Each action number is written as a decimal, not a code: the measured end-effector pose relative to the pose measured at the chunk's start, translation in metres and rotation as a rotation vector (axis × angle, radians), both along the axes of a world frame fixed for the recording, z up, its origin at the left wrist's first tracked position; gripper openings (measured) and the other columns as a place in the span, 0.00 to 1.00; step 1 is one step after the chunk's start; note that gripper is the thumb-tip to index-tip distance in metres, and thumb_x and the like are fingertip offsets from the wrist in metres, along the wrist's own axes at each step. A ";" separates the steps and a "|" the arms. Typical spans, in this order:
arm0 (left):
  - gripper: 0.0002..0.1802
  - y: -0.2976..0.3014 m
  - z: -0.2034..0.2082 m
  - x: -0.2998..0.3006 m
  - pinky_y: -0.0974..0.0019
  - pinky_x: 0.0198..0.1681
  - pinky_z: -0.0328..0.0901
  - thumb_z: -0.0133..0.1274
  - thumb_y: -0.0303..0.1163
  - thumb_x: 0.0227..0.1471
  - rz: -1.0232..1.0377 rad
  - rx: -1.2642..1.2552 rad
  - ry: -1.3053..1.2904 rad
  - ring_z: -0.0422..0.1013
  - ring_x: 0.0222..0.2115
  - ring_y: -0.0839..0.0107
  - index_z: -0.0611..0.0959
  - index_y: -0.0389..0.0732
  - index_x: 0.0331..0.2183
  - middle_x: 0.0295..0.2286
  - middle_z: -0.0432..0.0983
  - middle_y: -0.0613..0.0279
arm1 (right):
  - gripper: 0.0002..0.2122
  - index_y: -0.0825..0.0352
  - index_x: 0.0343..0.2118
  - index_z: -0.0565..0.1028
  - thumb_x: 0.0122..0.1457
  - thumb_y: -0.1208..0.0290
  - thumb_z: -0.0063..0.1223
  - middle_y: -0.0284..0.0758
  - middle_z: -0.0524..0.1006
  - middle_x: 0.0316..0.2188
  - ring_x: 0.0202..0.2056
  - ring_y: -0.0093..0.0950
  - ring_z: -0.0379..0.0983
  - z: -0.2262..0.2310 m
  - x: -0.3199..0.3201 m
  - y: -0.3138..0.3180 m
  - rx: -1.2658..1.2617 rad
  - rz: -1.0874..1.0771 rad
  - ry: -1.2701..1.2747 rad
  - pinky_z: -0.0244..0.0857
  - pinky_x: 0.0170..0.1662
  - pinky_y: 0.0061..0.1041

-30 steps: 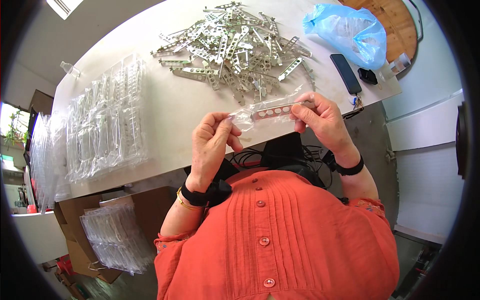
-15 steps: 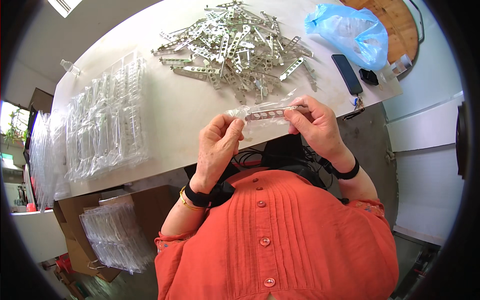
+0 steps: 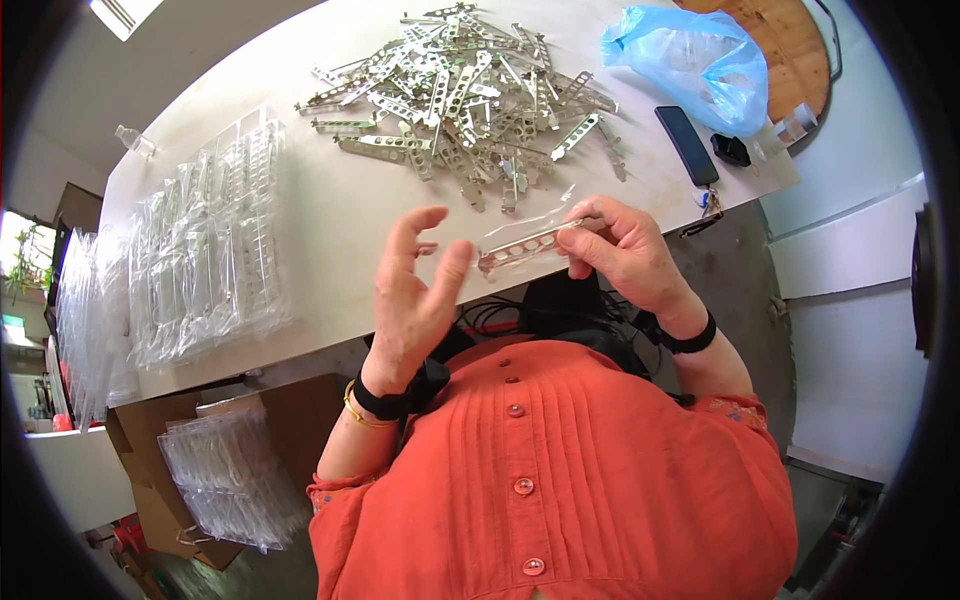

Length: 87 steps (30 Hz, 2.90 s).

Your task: Inspecting metal brackets and packaging them into plastic bags on an assembly table.

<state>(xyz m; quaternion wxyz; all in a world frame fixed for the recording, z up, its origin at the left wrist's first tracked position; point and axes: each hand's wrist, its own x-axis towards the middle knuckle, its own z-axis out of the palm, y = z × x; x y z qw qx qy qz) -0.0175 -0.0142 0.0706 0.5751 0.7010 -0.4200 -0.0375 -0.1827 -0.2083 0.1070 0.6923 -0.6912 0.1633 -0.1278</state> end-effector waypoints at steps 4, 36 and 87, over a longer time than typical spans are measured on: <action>0.18 -0.005 0.017 -0.015 0.67 0.40 0.67 0.59 0.33 0.57 -0.226 0.213 -0.069 0.72 0.35 0.70 0.78 0.35 0.48 0.34 0.78 0.60 | 0.05 0.68 0.38 0.75 0.65 0.72 0.55 0.25 0.76 0.28 0.26 0.12 0.70 0.005 0.000 0.007 0.000 0.047 0.044 0.67 0.31 0.15; 0.07 -0.001 -0.017 -0.021 0.55 0.32 0.65 0.53 0.29 0.60 -0.351 0.106 0.028 0.70 0.28 0.48 0.75 0.35 0.33 0.27 0.72 0.47 | 0.06 0.68 0.40 0.75 0.62 0.77 0.58 0.27 0.77 0.32 0.31 0.13 0.71 -0.010 -0.004 -0.002 -0.071 0.086 0.066 0.67 0.35 0.15; 0.06 0.024 0.035 -0.013 0.48 0.35 0.67 0.54 0.30 0.51 -0.414 0.486 -0.199 0.73 0.31 0.44 0.80 0.37 0.27 0.27 0.77 0.47 | 0.06 0.70 0.40 0.75 0.62 0.77 0.59 0.31 0.78 0.30 0.30 0.18 0.73 0.001 0.003 0.016 -0.476 0.255 -0.125 0.68 0.35 0.19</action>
